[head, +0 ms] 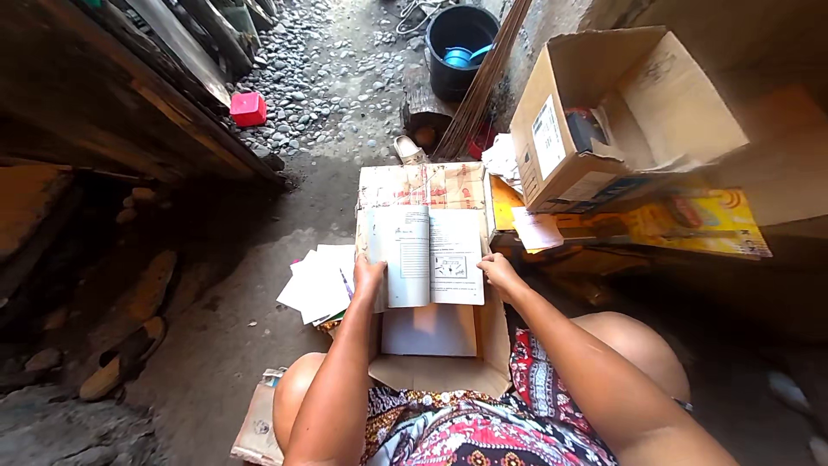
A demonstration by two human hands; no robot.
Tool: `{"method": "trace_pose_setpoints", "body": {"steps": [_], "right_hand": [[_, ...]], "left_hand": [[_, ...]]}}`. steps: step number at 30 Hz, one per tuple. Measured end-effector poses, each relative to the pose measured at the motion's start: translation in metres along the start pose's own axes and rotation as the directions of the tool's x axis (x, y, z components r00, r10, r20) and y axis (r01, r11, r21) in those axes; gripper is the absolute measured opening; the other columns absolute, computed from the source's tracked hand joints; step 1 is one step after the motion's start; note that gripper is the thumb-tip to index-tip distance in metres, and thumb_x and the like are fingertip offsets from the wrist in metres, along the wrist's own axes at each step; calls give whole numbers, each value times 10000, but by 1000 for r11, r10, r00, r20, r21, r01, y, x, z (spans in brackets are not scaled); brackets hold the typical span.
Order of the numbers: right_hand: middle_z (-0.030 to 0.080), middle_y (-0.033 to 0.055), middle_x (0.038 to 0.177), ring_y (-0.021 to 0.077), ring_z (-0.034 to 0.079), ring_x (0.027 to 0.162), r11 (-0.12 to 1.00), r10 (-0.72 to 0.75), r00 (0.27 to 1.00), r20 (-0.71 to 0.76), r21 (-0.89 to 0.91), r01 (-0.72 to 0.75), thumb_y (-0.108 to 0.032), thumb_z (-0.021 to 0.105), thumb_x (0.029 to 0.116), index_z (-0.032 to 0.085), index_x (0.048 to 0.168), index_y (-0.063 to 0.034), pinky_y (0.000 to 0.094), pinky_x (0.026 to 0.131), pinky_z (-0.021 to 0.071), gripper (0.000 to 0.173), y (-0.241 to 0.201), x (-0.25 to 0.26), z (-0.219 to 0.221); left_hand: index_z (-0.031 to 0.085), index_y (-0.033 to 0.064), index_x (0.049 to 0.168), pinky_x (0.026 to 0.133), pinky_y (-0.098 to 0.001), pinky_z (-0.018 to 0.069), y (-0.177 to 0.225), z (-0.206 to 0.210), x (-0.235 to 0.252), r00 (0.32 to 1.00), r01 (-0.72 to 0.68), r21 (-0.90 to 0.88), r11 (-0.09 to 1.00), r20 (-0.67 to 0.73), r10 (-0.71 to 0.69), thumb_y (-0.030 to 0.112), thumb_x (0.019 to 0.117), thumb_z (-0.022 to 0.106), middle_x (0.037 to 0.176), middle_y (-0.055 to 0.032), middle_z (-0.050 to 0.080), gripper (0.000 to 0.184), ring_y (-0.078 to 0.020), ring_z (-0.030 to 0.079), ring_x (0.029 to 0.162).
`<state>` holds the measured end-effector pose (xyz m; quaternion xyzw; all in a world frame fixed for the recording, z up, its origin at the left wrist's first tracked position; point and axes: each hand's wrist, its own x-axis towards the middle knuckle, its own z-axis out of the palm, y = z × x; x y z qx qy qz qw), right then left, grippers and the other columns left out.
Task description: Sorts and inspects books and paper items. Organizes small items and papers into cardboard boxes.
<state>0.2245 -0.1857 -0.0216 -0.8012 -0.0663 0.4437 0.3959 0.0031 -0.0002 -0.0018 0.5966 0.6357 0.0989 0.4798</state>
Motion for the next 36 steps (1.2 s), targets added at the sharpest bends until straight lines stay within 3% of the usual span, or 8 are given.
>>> {"method": "trace_pose_setpoints", "body": {"steps": [6,9,12,19,23,28,32,36], "right_hand": [[579,244,1237,308,622,1060,986,-75,997,16,150,71,-189,591,1026,480,1327,31,464,868,539,389,1,-4,5],[583,219,1298,281,667,1054,954,-224,959,175,243,178,-295,472,1090,474,1379,31,439,866,579,435,-7,-21,11],[532,198,1424,266,650,1158,938,-330,883,334,219,268,-315,444,1098,448,1419,13,427,921,571,459,-10,-37,26],[480,225,1518,330,497,1379,847,-474,779,411,-27,530,-285,670,963,430,1491,20,454,1151,413,655,10,-28,53],[479,235,1512,313,488,1395,836,-495,769,404,-22,549,-243,679,963,432,1480,33,426,1160,407,635,9,-25,55],[338,253,1599,304,497,1390,844,-519,767,376,83,530,-164,675,936,395,1501,43,392,1076,501,663,10,-27,54],[445,242,1535,349,483,1385,884,-434,834,341,-17,467,-212,702,923,431,1483,27,478,1148,408,667,12,-21,54],[458,237,1522,334,515,1355,920,-380,847,373,61,386,-191,697,929,445,1472,17,468,1119,443,634,7,-25,55]], "left_hand": [[525,-37,1385,992,-561,502,0,1,1,1000,-9,-10,1000,0,9,102,927,717,1243,-280,634,515,-387,633,1158],[505,-42,1414,1025,-556,484,-1,2,4,1000,-24,8,1000,-1,24,98,920,724,1304,-289,605,559,-391,606,1213],[499,-46,1424,1054,-536,471,-2,3,6,1000,-17,13,1000,-12,17,92,905,744,1363,-283,570,591,-380,578,1256],[487,-27,1443,1052,-539,473,-7,4,8,1000,-28,-31,999,-6,28,93,915,734,1348,-274,590,596,-371,588,1250],[469,-36,1452,1051,-526,476,-4,3,3,999,-36,-59,998,-7,35,74,911,731,1352,-274,586,610,-366,586,1251],[474,-33,1452,1059,-536,468,-5,4,4,999,-35,-51,998,-3,35,93,918,728,1364,-275,580,605,-370,580,1264],[479,-28,1448,1057,-532,465,-4,4,3,1000,-27,-43,999,-6,26,97,922,727,1368,-272,576,595,-367,577,1263],[464,-21,1462,1055,-534,464,-2,4,0,1000,-31,-46,998,-5,31,93,922,725,1376,-275,568,610,-368,575,1263]]}}
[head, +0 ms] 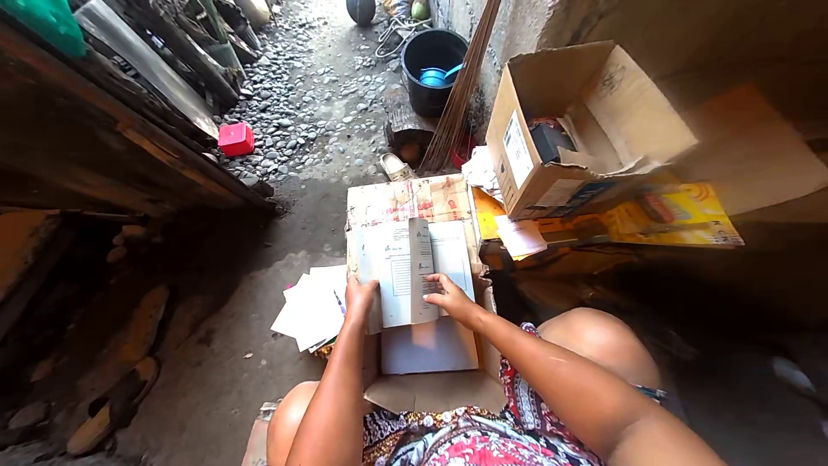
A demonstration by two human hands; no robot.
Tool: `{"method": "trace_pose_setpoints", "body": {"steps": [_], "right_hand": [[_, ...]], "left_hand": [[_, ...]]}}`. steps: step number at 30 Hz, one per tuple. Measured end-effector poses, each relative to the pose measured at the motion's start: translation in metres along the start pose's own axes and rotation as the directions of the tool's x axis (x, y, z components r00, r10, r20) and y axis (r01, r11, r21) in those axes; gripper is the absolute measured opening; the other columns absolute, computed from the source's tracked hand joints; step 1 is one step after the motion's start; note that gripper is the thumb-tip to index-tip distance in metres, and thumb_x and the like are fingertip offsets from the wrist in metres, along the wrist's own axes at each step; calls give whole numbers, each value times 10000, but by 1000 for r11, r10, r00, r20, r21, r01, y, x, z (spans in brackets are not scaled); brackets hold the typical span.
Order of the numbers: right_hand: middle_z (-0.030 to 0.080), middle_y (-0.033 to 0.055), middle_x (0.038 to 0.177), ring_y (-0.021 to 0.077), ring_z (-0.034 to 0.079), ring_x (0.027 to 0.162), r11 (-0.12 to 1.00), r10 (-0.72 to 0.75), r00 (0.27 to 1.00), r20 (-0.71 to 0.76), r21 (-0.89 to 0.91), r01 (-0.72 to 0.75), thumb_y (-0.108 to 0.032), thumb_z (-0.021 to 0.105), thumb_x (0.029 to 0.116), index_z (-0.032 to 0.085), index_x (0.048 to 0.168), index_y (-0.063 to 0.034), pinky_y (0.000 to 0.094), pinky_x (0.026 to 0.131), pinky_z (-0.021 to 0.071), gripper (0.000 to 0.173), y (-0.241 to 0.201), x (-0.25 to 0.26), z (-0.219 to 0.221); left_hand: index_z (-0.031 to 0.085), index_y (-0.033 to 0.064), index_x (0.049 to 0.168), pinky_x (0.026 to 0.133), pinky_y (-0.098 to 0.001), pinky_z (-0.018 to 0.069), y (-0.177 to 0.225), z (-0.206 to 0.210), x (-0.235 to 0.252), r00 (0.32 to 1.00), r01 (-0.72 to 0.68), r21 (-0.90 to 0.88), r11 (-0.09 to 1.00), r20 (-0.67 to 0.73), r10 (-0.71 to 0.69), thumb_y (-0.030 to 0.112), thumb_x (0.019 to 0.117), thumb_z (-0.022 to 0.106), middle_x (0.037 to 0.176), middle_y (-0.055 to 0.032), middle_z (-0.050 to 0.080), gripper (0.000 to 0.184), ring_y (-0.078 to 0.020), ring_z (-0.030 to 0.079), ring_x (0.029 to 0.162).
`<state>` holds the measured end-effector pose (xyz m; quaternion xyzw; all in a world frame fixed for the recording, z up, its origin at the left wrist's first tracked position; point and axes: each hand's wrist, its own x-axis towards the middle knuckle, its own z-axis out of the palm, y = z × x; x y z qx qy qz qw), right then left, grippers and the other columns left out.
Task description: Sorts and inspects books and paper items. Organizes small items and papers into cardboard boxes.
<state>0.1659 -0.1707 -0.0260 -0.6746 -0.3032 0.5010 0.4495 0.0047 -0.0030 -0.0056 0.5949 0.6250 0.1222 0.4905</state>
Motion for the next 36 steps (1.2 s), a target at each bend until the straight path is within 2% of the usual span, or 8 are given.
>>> {"method": "trace_pose_setpoints", "body": {"steps": [5,7,10,14,20,22,26,36], "right_hand": [[280,242,1650,305,307,1530,981,-165,973,161,-74,179,-199,672,937,443,1502,25,435,1217,333,650,-1,1,11],[257,247,1660,314,284,1542,971,-183,962,204,-119,210,-210,683,932,432,1515,25,442,1236,299,677,2,2,15],[225,233,1676,303,264,1552,965,-199,948,250,-121,234,-198,686,926,413,1539,6,443,1245,279,701,6,6,19],[258,223,1667,288,261,1554,958,-225,927,300,-106,267,-186,671,938,418,1537,7,435,1251,271,677,5,8,22],[275,193,1668,273,294,1538,958,-216,917,335,-106,265,-191,657,939,424,1534,-11,450,1195,343,663,6,8,19],[362,192,1622,282,380,1487,969,-178,938,299,-115,220,-186,646,955,446,1512,-5,459,1164,385,619,0,5,16],[535,227,1457,334,563,1301,987,-22,999,45,-156,29,-135,589,999,551,1399,20,470,1091,465,431,-9,4,5],[458,253,1481,366,516,1321,926,183,913,-365,-248,-284,-109,624,959,510,1428,-10,499,1083,449,492,-1,1,-45]], "left_hand": [[444,-27,1482,1087,-536,437,3,-1,-3,1000,-4,14,1000,-3,4,157,990,655,1426,-279,533,566,-376,537,1314],[463,-32,1470,1089,-545,425,3,-1,-6,1000,-6,8,1000,-7,6,260,1042,598,1420,-285,535,535,-380,530,1317],[452,-18,1479,1097,-525,433,-1,0,-5,999,-41,-58,998,-14,40,356,1005,668,1416,-269,548,641,-357,538,1321],[353,0,1547,1106,-512,440,-8,2,2,999,-44,-78,996,-5,44,277,909,798,1439,-267,532,826,-351,537,1327],[399,-10,1512,1070,-513,472,-11,1,5,999,-40,-56,998,3,40,162,891,803,1382,-269,571,761,-354,584,1261],[408,-11,1505,1074,-513,467,-10,1,6,999,-35,-28,999,7,35,150,905,786,1390,-268,565,727,-357,579,1270],[449,-14,1466,1057,-521,479,-6,1,5,1000,-17,18,1000,-8,17,159,900,791,1359,-263,586,683,-357,596,1247],[439,-20,1478,1064,-519,471,-5,2,7,1000,-15,44,999,0,15,138,927,756,1375,-268,576,655,-362,591,1256]]}}
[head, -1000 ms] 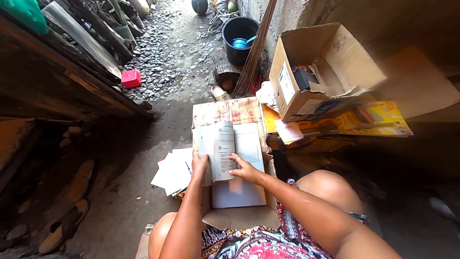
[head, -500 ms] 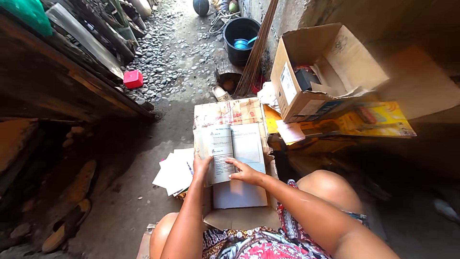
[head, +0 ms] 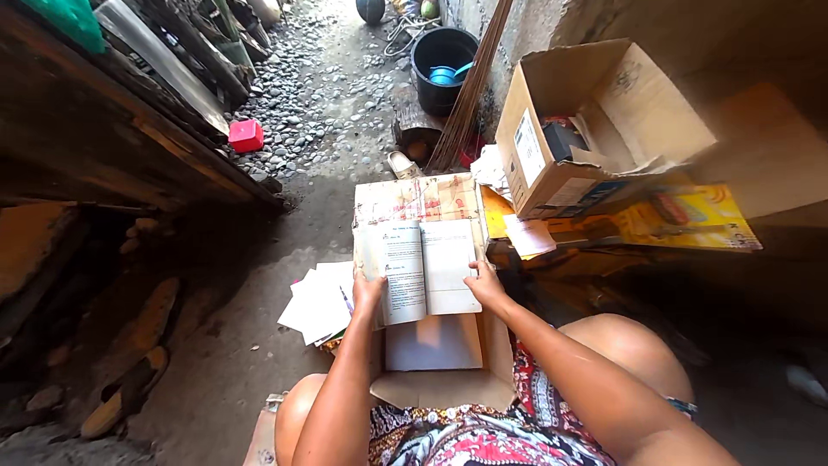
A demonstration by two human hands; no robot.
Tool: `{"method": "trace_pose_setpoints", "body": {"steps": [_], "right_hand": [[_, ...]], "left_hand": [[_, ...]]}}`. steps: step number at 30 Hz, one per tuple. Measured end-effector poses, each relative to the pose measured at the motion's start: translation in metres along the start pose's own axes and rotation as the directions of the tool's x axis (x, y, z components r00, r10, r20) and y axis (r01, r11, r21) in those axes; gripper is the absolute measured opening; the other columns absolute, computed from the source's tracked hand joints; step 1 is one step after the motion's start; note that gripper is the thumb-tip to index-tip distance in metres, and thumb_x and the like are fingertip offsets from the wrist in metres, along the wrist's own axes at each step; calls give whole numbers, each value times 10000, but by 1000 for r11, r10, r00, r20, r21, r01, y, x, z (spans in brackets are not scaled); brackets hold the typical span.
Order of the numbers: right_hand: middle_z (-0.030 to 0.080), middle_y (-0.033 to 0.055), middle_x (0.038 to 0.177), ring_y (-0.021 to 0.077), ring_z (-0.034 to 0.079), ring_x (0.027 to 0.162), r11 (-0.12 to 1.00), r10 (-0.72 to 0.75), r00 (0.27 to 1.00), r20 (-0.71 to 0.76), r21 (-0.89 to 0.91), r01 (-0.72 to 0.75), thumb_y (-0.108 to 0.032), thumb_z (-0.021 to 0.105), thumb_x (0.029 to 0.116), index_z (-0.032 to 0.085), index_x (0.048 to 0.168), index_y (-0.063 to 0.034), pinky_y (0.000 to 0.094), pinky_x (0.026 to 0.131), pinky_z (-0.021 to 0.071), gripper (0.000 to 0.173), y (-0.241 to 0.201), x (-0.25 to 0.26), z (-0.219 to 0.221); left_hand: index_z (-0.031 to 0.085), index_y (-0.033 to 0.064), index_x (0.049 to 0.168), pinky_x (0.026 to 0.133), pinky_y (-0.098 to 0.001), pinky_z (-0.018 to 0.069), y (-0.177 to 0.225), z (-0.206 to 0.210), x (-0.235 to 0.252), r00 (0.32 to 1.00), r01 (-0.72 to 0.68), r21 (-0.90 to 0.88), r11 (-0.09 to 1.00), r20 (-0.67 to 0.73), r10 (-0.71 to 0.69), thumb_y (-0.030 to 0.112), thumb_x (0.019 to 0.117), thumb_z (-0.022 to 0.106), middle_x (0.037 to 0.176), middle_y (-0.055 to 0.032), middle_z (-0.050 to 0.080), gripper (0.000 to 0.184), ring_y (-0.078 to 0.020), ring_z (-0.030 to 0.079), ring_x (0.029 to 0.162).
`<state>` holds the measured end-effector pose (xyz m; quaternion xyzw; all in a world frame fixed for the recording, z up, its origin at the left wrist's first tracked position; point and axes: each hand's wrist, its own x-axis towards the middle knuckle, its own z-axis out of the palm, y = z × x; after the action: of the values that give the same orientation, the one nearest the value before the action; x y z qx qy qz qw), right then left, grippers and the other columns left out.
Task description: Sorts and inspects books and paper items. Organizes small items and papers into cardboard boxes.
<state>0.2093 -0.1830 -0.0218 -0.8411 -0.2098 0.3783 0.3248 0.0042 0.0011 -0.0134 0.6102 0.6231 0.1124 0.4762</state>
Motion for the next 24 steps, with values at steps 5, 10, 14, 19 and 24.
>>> {"method": "trace_pose_setpoints", "body": {"steps": [5,10,14,19,24], "right_hand": [[499,248,1461,355,517,1348,994,90,996,-22,68,-88,-85,636,955,410,1479,14,496,1110,440,579,15,7,-2],[503,261,1460,360,525,1336,980,138,990,11,142,-138,-76,632,962,402,1496,29,505,1110,433,591,15,11,1],[507,264,1450,359,519,1340,968,155,988,-6,202,-151,-59,648,947,403,1496,28,503,1109,435,608,14,11,3],[544,279,1394,372,551,1273,930,202,979,10,310,-195,-160,594,1019,470,1449,40,537,1035,465,490,15,10,1],[616,238,1271,300,611,1159,925,25,1000,-10,378,-20,-185,535,1065,578,1317,45,474,989,499,344,5,2,-2]], "left_hand": [[464,-29,1450,1059,-520,473,1,2,0,1000,-6,12,1000,-19,6,129,924,755,1366,-269,580,622,-361,591,1253],[465,-36,1446,1054,-523,475,3,1,-1,1000,-1,25,1000,-16,1,124,920,759,1347,-276,589,623,-367,599,1238],[466,-28,1448,1037,-527,486,1,0,-1,1000,1,1,1000,-13,-1,134,921,759,1321,-273,603,624,-366,608,1219],[482,-31,1431,1036,-525,491,1,-1,-2,1000,-8,-5,1000,-4,8,129,921,759,1322,-269,606,603,-363,614,1216],[475,-50,1430,1054,-529,475,5,-1,-4,1000,-12,-29,999,-3,12,109,916,759,1359,-287,575,609,-379,591,1244]]}}
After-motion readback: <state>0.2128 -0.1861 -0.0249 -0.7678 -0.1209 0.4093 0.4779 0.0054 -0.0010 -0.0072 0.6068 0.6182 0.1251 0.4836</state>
